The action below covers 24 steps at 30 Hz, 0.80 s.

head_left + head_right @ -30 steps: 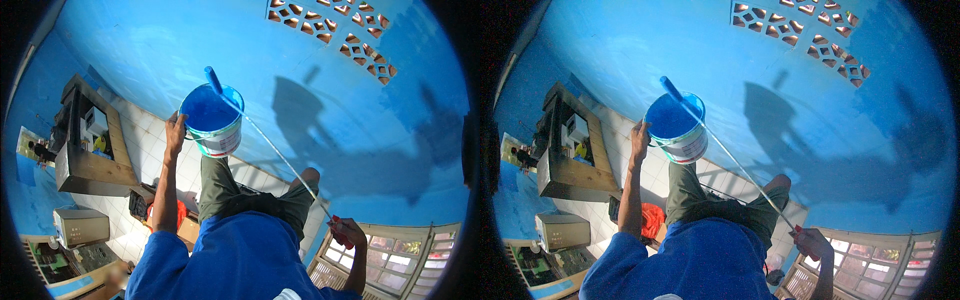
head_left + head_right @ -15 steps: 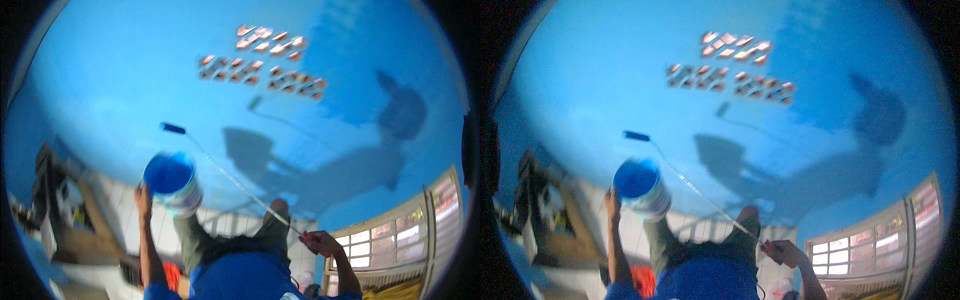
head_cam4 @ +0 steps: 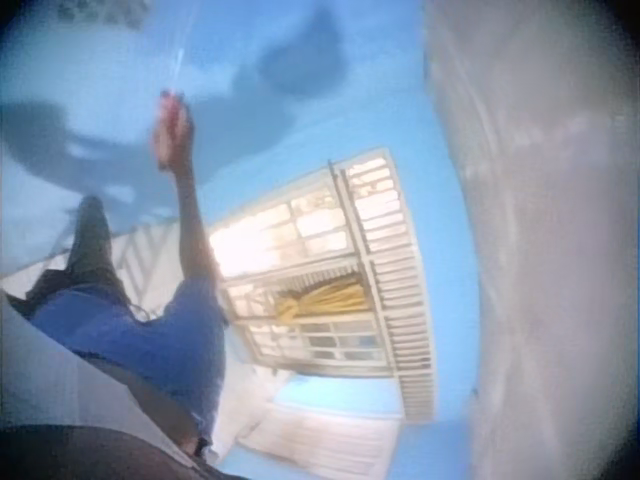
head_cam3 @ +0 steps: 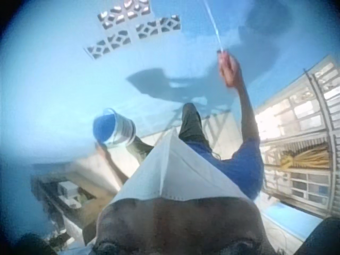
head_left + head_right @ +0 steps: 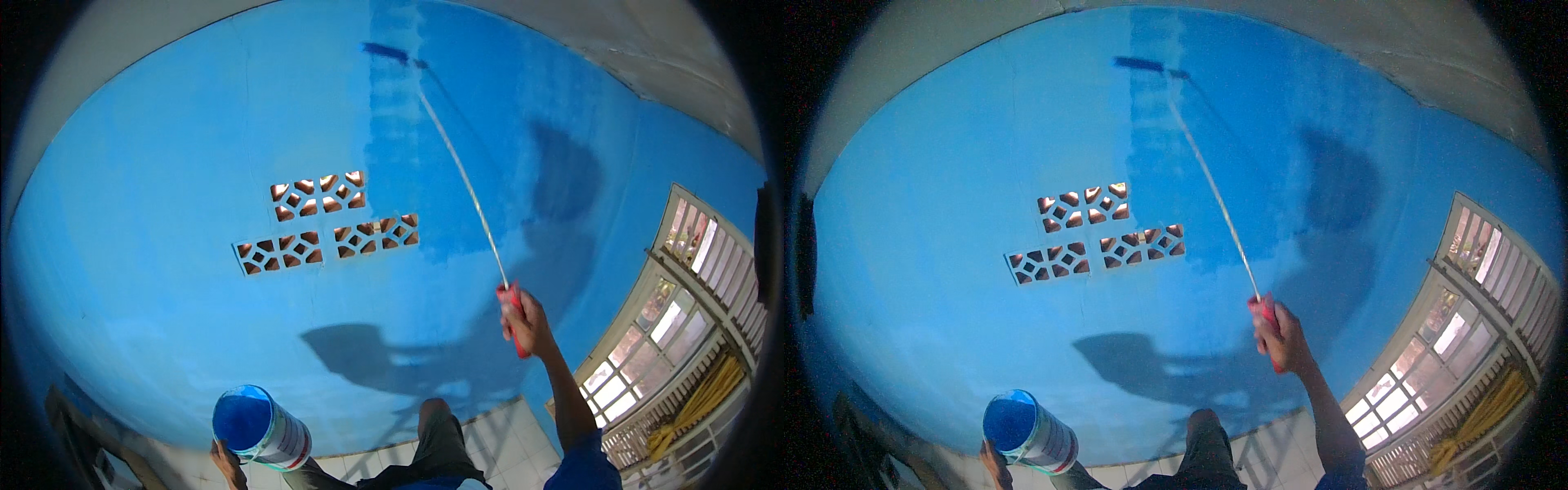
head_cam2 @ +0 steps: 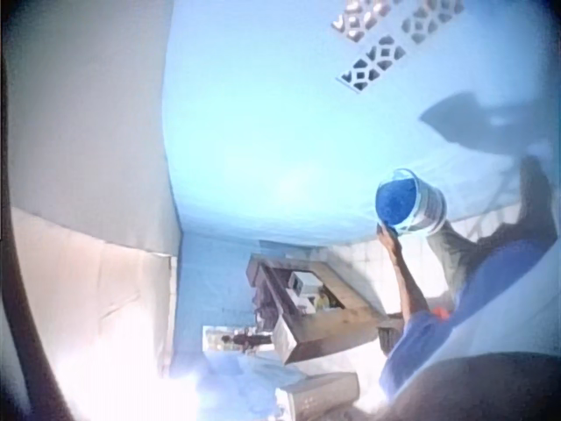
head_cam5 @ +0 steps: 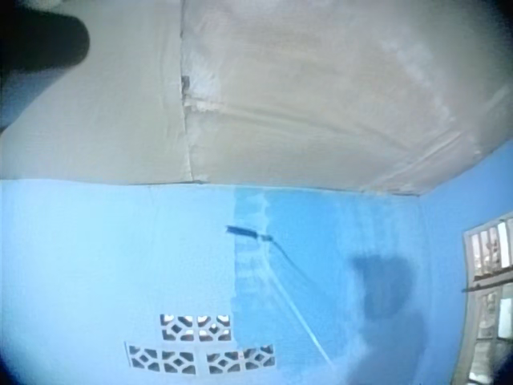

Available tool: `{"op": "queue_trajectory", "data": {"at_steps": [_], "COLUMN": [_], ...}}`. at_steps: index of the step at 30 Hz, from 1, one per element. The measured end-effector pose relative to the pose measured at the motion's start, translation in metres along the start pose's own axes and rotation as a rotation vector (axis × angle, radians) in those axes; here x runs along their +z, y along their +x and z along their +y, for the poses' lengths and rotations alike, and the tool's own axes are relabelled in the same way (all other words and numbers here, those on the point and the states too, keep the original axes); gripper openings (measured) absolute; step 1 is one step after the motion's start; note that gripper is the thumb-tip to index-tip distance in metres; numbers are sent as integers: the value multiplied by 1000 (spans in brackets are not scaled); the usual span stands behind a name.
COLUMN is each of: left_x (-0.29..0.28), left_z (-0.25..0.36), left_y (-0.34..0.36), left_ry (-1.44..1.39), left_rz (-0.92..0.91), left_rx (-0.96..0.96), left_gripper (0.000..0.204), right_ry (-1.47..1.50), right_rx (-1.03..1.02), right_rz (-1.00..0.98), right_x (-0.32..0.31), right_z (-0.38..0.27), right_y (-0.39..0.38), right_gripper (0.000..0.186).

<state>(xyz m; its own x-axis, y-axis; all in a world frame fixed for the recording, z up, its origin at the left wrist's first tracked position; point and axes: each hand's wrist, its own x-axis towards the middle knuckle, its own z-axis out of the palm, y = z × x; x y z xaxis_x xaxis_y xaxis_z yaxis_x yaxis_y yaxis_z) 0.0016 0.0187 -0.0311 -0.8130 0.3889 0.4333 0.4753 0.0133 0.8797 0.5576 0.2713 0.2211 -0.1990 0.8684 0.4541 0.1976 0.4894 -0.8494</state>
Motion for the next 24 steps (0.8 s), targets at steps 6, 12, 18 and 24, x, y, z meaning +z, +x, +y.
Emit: {"op": "queue_trajectory", "data": {"at_steps": [6, 12, 18, 24], "left_x": [-18, -64, -29, -31], "left_z": [-31, -168, -60, -51], "left_y": [-1, 8, -2, -3], "left_ry": [165, 1140, 322, 322], "left_rz": [-70, -59, -150, -195], "left_rx": [-24, 655, -22, -79], "left_gripper": [23, 35, 35, 37], "right_ry": [-70, -105, -410, -507], "right_rx": [-80, -244, -216, -97], "right_rz": [249, 354, 448, 407], "right_x": [21, 38, 37, 53], "right_z": [-19, -29, -20, 2], "right_y": [88, 154, 184, 166], "right_gripper": [25, 30, 37, 38]}}
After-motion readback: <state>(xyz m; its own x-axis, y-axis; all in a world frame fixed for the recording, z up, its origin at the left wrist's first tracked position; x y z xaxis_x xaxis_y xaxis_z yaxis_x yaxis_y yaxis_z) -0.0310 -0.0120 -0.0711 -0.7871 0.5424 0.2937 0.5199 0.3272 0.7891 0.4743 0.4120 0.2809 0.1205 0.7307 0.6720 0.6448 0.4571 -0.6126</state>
